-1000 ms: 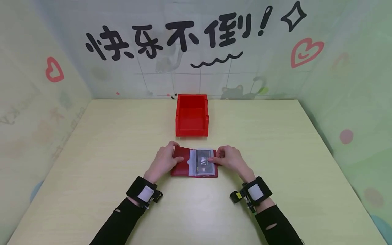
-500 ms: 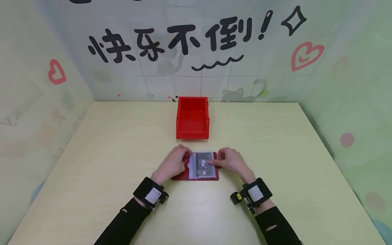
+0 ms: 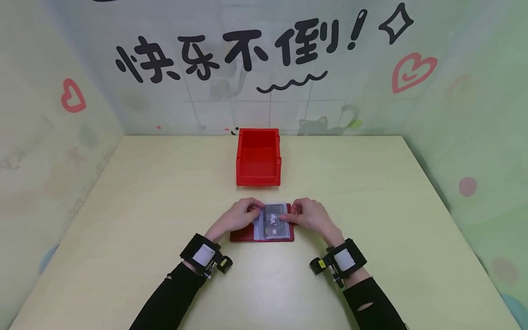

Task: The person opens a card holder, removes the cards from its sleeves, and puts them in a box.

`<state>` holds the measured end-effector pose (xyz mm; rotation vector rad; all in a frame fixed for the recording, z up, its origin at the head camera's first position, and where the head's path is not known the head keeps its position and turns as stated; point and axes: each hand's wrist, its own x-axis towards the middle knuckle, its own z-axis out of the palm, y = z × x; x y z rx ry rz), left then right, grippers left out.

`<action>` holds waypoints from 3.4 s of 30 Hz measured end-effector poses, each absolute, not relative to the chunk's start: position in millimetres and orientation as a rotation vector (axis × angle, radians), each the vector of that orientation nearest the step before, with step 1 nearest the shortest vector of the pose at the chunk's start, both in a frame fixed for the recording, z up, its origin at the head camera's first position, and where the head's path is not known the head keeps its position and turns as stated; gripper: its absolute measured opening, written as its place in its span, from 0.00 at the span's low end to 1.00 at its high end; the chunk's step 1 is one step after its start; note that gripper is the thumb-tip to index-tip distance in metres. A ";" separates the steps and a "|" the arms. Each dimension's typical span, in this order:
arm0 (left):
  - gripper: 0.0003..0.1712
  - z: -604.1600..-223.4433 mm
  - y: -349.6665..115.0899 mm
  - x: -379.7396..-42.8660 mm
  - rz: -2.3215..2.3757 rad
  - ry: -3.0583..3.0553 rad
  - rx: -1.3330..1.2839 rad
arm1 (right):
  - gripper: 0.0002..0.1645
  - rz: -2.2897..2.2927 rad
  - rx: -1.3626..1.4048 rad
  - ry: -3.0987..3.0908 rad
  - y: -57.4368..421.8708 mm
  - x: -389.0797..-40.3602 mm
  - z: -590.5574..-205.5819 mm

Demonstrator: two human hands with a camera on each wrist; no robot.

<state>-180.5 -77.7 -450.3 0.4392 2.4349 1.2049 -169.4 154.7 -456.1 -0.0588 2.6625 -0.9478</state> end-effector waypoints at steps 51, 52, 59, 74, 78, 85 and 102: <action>0.17 -451.6 -64.4 -180.5 1.117 2.456 0.274 | 0.21 -0.914 -0.086 2.691 152.9 -166.3 -453.0; 0.17 -451.2 -64.7 -180.6 1.116 2.456 0.278 | 0.21 -0.910 -0.083 2.692 152.5 -166.5 -453.1; 0.17 -451.1 -68.4 -179.0 1.104 2.468 0.333 | 0.21 -0.895 -0.081 2.703 151.6 -166.8 -454.7; 0.15 -451.1 -67.8 -167.9 1.185 2.593 0.296 | 0.21 -0.898 -0.099 2.717 153.5 -166.8 -457.2; 0.21 -449.5 -65.7 -168.9 1.132 2.557 0.248 | 0.21 -0.904 -0.086 2.719 154.3 -166.9 -456.8; 0.16 -450.3 -74.3 -177.0 1.224 2.396 0.221 | 0.21 -0.907 -0.097 2.727 154.9 -166.3 -457.0; 0.13 -434.8 -97.9 -182.7 1.279 2.354 0.215 | 0.21 -0.903 -0.091 2.719 152.1 -163.7 -455.1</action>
